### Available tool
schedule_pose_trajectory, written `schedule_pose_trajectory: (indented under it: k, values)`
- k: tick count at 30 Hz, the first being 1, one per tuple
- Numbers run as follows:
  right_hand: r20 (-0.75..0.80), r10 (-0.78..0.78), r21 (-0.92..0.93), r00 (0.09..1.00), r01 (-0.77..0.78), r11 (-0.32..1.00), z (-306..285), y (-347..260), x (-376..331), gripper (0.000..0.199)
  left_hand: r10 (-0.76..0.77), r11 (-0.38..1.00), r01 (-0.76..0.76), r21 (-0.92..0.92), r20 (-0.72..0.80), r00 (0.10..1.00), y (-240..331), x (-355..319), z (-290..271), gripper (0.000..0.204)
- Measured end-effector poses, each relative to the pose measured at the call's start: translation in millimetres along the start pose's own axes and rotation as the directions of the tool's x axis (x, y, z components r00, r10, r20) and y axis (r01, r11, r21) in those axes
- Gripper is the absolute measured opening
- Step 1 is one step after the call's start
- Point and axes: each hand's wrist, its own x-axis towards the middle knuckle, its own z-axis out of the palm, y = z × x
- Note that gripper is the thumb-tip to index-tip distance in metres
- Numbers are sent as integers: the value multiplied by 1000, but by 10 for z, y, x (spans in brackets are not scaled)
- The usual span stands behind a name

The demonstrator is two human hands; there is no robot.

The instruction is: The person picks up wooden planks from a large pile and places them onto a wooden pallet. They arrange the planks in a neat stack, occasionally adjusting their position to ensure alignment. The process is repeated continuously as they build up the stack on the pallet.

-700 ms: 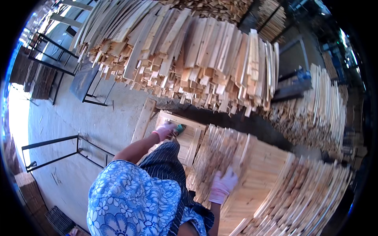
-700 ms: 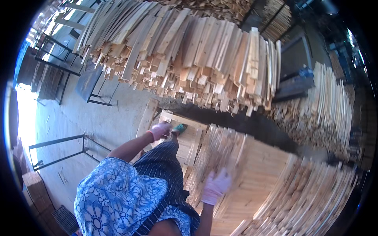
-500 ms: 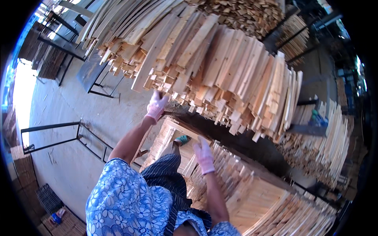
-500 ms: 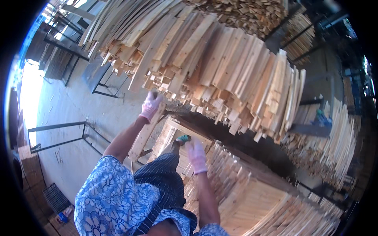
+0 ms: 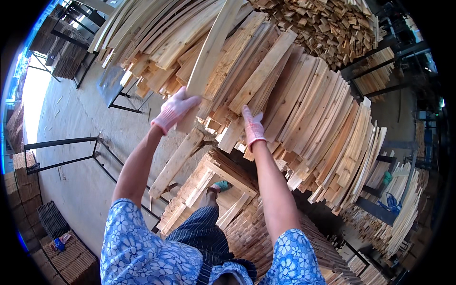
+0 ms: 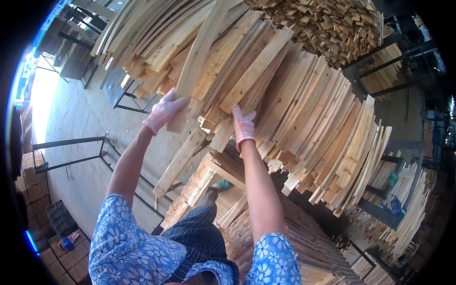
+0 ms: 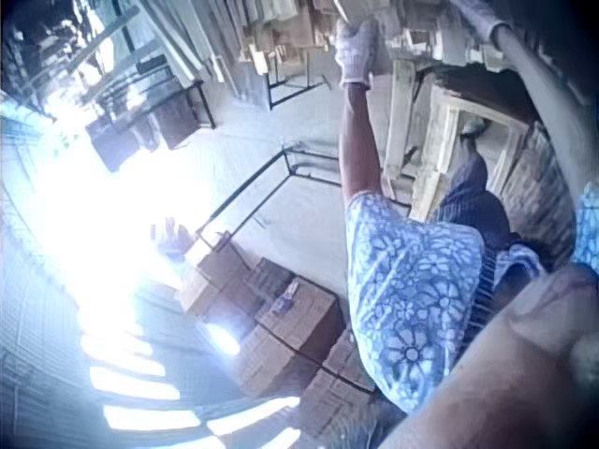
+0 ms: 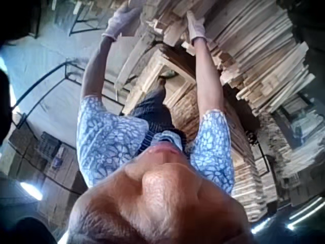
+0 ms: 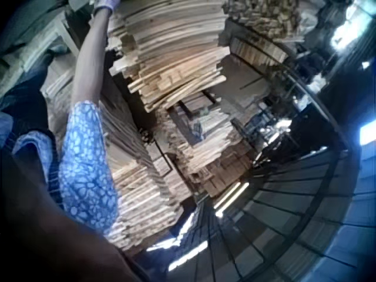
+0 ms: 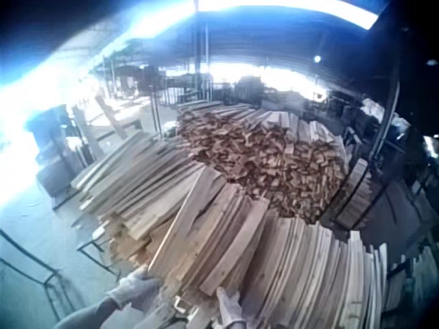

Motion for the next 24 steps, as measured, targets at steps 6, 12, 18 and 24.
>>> schedule_pose_trajectory:
  k: [6, 12, 18, 24]
  values:
    - [59, 190, 237, 980, -198, 951, 290, -221, -66, 138, -212, 961, 235, 144, -161, 964, 374, 425, 663, 93]
    - [67, 113, 423, 991, -131, 897, 296, 113, 205, 126, -119, 890, 203, 408, -222, 968, 804, 139, 1263, 95]
    - [276, 114, 603, 954, -264, 753, 51, 167, -16, 117, -47, 862, 121, 493, -160, 986, 886, -229, 1392, 92]
    - [319, 20, 525, 947, -195, 828, -96, 351, 129, 119, -182, 973, 189, 136, -64, 981, 787, -31, 1102, 114]
